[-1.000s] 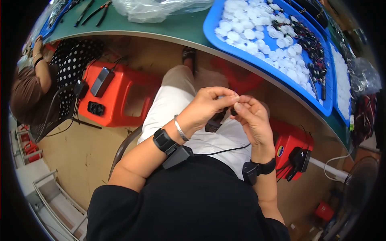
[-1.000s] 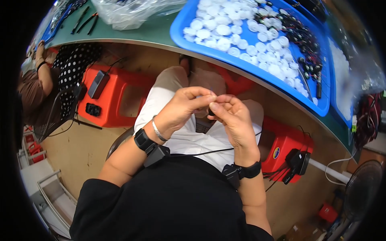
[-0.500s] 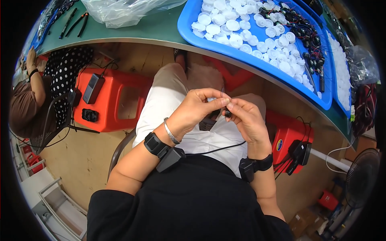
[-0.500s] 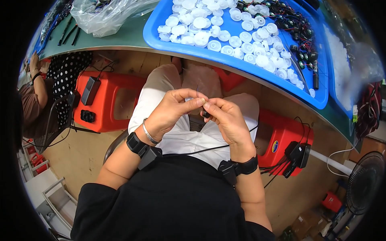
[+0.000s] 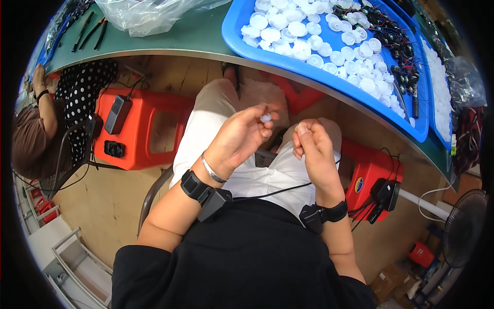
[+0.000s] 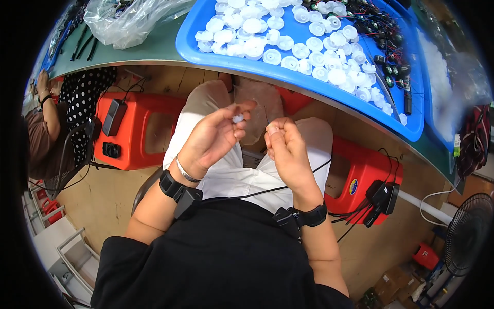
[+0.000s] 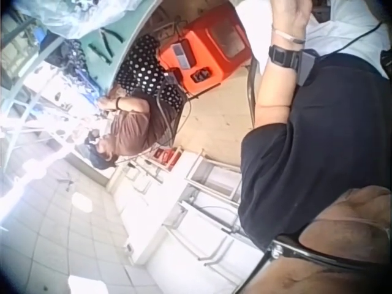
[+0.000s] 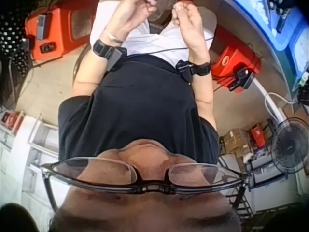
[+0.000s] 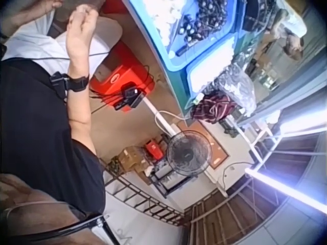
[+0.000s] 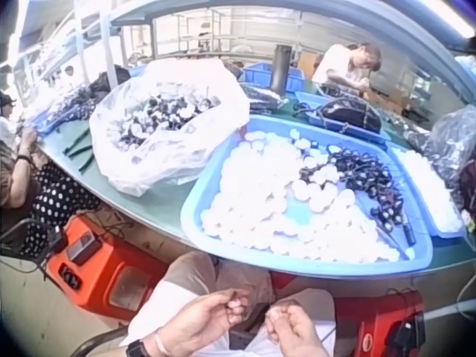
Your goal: Manually assembling small electronic parts and plastic housings at a factory workstation.
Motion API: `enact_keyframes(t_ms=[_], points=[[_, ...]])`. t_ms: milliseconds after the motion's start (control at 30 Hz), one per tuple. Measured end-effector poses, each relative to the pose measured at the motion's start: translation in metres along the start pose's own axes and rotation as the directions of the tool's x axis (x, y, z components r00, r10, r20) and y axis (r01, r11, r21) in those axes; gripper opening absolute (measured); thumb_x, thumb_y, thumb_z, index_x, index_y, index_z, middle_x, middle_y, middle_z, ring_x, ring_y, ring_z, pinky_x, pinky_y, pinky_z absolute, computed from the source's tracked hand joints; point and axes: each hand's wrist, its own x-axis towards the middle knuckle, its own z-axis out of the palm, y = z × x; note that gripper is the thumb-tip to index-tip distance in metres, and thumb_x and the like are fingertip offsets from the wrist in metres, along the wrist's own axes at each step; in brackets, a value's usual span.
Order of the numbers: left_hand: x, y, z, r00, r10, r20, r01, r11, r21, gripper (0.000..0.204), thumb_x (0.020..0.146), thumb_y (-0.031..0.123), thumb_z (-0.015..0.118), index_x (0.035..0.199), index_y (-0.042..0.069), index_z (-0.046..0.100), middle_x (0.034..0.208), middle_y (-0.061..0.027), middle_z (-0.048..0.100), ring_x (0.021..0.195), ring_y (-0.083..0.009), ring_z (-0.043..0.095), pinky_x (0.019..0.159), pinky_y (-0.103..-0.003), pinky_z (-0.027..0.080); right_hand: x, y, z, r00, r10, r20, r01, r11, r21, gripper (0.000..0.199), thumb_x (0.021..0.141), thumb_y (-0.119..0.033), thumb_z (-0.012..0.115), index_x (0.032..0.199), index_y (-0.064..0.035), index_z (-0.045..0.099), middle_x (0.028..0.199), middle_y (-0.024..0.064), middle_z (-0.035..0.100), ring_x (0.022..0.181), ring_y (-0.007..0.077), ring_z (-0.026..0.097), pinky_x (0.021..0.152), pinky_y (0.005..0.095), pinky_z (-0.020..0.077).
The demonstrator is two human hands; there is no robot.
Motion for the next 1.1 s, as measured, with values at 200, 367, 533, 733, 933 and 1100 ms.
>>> enact_keyframes(t_ms=[200, 367, 533, 733, 933, 1100], points=[[-0.009, -0.008, 0.005, 0.989, -0.084, 0.124, 0.083, 0.996, 0.014, 0.034, 0.096, 0.015, 0.055, 0.122, -0.007, 0.052, 0.108, -0.0117, 0.061, 0.090, -0.0105, 0.057, 0.081, -0.022, 0.049, -0.007, -0.010, 0.018, 0.908, -0.400, -0.121, 0.303, 0.829, -0.470, 0.007, 0.090, -0.006, 0.061, 0.092, 0.0010, 0.061, 0.072, 0.0017, 0.061, 0.064, 0.0045, 0.053, 0.057, 0.0215, 0.0428], [-0.010, -0.014, 0.006, 0.986, -0.148, 0.072, 0.153, 0.986, -0.066, 0.028, 0.095, 0.022, 0.058, 0.108, -0.003, 0.060, 0.098, -0.0072, 0.060, 0.082, -0.0088, 0.057, 0.074, -0.021, 0.050, -0.012, -0.015, 0.022, 0.854, -0.492, -0.169, 0.359, 0.792, -0.493, 0.003, 0.085, -0.002, 0.065, 0.085, 0.0010, 0.064, 0.063, 0.0008, 0.060, 0.057, 0.0042, 0.052, 0.051, 0.0210, 0.0409], [-0.007, -0.021, -0.003, 0.960, -0.204, 0.193, 0.243, 0.948, -0.204, 0.034, 0.098, 0.026, 0.054, 0.115, -0.003, 0.056, 0.097, -0.0063, 0.059, 0.077, -0.0073, 0.053, 0.069, -0.020, 0.048, -0.017, -0.019, 0.022, 0.870, -0.472, -0.142, 0.299, 0.735, -0.609, 0.002, 0.080, -0.001, 0.067, 0.081, -0.0008, 0.065, 0.054, -0.0024, 0.049, 0.049, 0.0022, 0.042, 0.044, 0.0216, 0.0322], [-0.006, -0.023, -0.004, 0.963, -0.206, 0.175, 0.237, 0.954, -0.183, 0.033, 0.098, 0.022, 0.053, 0.119, -0.003, 0.052, 0.099, -0.0072, 0.059, 0.079, -0.0075, 0.053, 0.070, -0.020, 0.048, -0.019, -0.021, 0.023, 0.887, -0.434, -0.159, 0.251, 0.742, -0.622, 0.005, 0.078, -0.002, 0.067, 0.075, -0.0020, 0.063, 0.049, -0.0033, 0.041, 0.046, 0.0026, 0.037, 0.043, 0.0226, 0.0292], [-0.008, -0.023, -0.005, 0.974, -0.193, 0.120, 0.215, 0.954, -0.210, 0.028, 0.096, 0.017, 0.055, 0.117, -0.002, 0.053, 0.103, -0.0091, 0.059, 0.083, -0.0103, 0.056, 0.075, -0.022, 0.051, -0.019, -0.020, 0.023, 0.899, -0.405, -0.166, 0.235, 0.765, -0.599, 0.006, 0.078, -0.003, 0.067, 0.073, -0.0022, 0.063, 0.049, -0.0033, 0.041, 0.045, 0.0026, 0.038, 0.043, 0.0226, 0.0295], [-0.012, -0.020, 0.000, 0.982, -0.166, 0.091, 0.178, 0.973, -0.144, 0.029, 0.095, 0.012, 0.056, 0.120, -0.003, 0.050, 0.111, -0.0125, 0.058, 0.092, -0.0152, 0.059, 0.083, -0.026, 0.052, -0.020, -0.018, 0.021, 0.913, -0.373, -0.167, 0.206, 0.773, -0.600, 0.006, 0.078, -0.004, 0.067, 0.073, -0.0028, 0.064, 0.048, -0.0032, 0.041, 0.045, 0.0026, 0.038, 0.043, 0.0224, 0.0299]])
